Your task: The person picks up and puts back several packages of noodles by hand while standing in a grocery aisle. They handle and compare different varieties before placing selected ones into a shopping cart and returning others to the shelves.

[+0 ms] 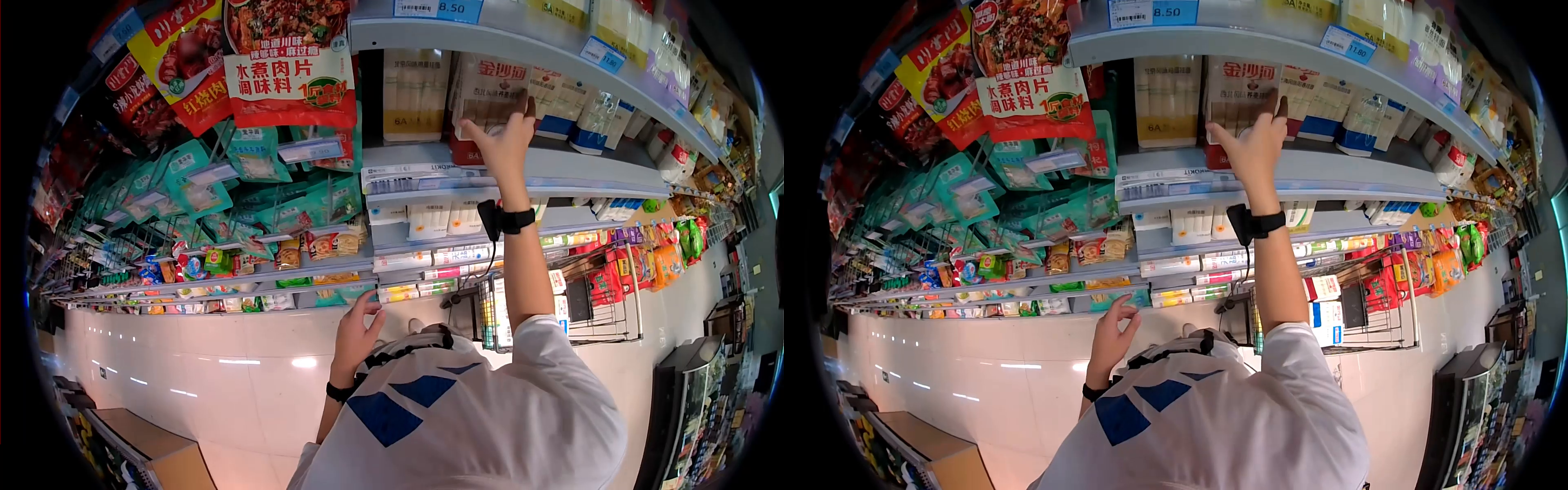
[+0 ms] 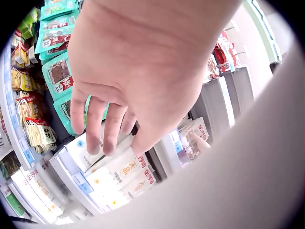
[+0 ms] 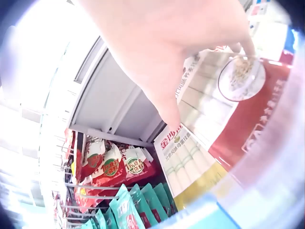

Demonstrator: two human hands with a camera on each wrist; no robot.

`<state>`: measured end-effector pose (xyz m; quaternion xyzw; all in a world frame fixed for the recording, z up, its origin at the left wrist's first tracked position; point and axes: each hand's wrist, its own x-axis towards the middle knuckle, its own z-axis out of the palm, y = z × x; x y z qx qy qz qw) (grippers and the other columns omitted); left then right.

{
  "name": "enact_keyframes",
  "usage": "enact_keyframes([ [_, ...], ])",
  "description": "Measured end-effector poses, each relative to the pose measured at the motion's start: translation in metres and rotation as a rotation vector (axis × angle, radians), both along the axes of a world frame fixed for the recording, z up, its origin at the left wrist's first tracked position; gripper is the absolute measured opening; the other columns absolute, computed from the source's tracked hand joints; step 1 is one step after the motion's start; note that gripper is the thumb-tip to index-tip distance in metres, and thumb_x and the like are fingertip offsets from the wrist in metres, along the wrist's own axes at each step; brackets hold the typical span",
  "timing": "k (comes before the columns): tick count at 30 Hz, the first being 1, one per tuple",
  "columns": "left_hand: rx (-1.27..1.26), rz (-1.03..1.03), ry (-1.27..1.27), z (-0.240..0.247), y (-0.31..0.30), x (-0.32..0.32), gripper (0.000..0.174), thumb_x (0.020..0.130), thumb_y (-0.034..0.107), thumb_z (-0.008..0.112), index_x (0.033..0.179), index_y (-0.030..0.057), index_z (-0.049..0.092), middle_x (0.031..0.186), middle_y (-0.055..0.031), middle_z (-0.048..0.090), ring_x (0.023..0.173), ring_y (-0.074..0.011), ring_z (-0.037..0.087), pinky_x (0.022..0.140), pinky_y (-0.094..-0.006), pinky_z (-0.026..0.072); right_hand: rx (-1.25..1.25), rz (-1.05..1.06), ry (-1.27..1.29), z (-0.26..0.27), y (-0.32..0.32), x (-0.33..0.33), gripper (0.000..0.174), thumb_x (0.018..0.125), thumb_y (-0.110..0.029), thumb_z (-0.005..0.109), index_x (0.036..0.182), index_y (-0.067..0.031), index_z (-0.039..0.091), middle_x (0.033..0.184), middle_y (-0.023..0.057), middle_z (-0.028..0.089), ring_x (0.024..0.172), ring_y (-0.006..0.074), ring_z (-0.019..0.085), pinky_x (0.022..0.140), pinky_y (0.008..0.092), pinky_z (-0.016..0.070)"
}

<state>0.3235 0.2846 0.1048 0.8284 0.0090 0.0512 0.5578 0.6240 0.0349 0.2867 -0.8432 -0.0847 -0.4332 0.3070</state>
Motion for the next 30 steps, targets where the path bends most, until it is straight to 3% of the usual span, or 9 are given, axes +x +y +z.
enact_keyframes([
  [1,0.045,-0.037,0.029,-0.001,0.003,-0.001,0.045,0.096,0.019,0.068,0.136,0.0031,0.054,0.104,-0.016,0.073,0.099,-0.0291,0.072,0.087,-0.0381,0.0542,-0.006,-0.01,0.009,-0.006,-0.005,-0.015,0.108,0.072,-0.045,0.088,0.15,0.0073,0.033,0.149,0.0325,0.036,0.129,0.0503,0.043,0.106,0.0536,0.0407],
  [4,0.149,-0.139,0.084,-0.005,0.012,-0.006,0.046,0.096,0.021,0.066,0.136,0.0028,0.053,0.108,-0.0176,0.072,0.102,-0.0312,0.07,0.089,-0.039,0.0534,0.211,0.167,0.013,-0.031,-0.014,-0.079,0.063,0.086,-0.02,0.076,0.139,0.0008,0.048,0.151,0.0284,0.034,0.132,0.0397,0.044,0.1,0.0465,0.0453],
  [8,0.302,-0.282,0.131,-0.026,0.02,-0.016,0.046,0.094,0.026,0.064,0.135,0.0056,0.055,0.11,-0.0207,0.071,0.099,-0.0404,0.068,0.085,-0.0472,0.0539,0.148,0.008,-0.081,-0.102,-0.026,-0.161,0.053,0.085,-0.005,0.068,0.135,-0.0008,0.05,0.156,0.0248,0.025,0.13,0.0362,0.044,0.096,0.0427,0.0472],
  [15,0.616,-0.653,0.307,-0.062,0.023,-0.02,0.054,0.09,0.031,0.067,0.137,0.006,0.053,0.116,-0.0231,0.069,0.104,-0.0431,0.065,0.09,-0.0495,0.0518,0.218,-0.009,0.306,-0.172,-0.023,-0.267,0.052,0.086,-0.005,0.068,0.134,0.0013,0.048,0.158,0.0258,0.02,0.127,0.0389,0.048,0.103,0.0456,0.0452],
  [19,0.682,-0.692,0.324,-0.054,0.009,-0.007,0.057,0.091,0.033,0.067,0.139,0.0064,0.052,0.121,-0.0238,0.067,0.111,-0.0426,0.063,0.093,-0.0489,0.0506,0.237,0.017,0.254,-0.177,-0.031,-0.292,0.052,0.086,-0.001,0.066,0.135,-0.0028,0.05,0.157,0.0238,0.024,0.119,0.0301,0.054,0.086,0.0329,0.0514],
  [23,0.703,-0.694,0.258,-0.051,-0.017,0.0,0.06,0.091,0.035,0.068,0.142,0.0073,0.05,0.126,-0.0244,0.065,0.115,-0.0415,0.062,0.096,-0.0471,0.0504,0.299,0.013,0.282,-0.174,-0.046,-0.311,0.049,0.086,-0.001,0.066,0.133,-0.0025,0.052,0.157,0.0235,0.025,0.118,0.0294,0.055,0.086,0.0334,0.0517],
  [28,0.668,-0.709,0.172,-0.06,-0.071,-0.014,0.058,0.09,0.033,0.068,0.139,0.0055,0.052,0.119,-0.0222,0.067,0.11,-0.0423,0.063,0.094,-0.0493,0.05,0.388,0.128,0.485,-0.183,-0.098,-0.344,0.042,0.087,-0.01,0.069,0.128,-0.0068,0.059,0.152,0.0162,0.04,0.12,0.0281,0.057,0.083,0.0324,0.0537],
  [29,0.677,-0.736,0.196,-0.062,-0.085,-0.019,0.058,0.09,0.034,0.068,0.138,0.0052,0.052,0.12,-0.0224,0.067,0.11,-0.0422,0.063,0.094,-0.0492,0.0499,0.348,0.112,0.446,-0.185,-0.109,-0.351,0.033,0.089,-0.01,0.067,0.121,-0.0063,0.063,0.14,0.013,0.055,0.106,0.0259,0.065,0.079,0.0323,0.0551],
  [30,0.685,-0.76,0.218,-0.064,-0.099,-0.023,0.059,0.09,0.034,0.068,0.138,0.0049,0.052,0.121,-0.0226,0.067,0.111,-0.0421,0.063,0.094,-0.0491,0.0498,0.358,0.103,0.447,-0.191,-0.126,-0.36,0.033,0.089,-0.01,0.067,0.121,-0.0063,0.063,0.14,0.013,0.055,0.106,0.0259,0.065,0.079,0.0323,0.0551],
])
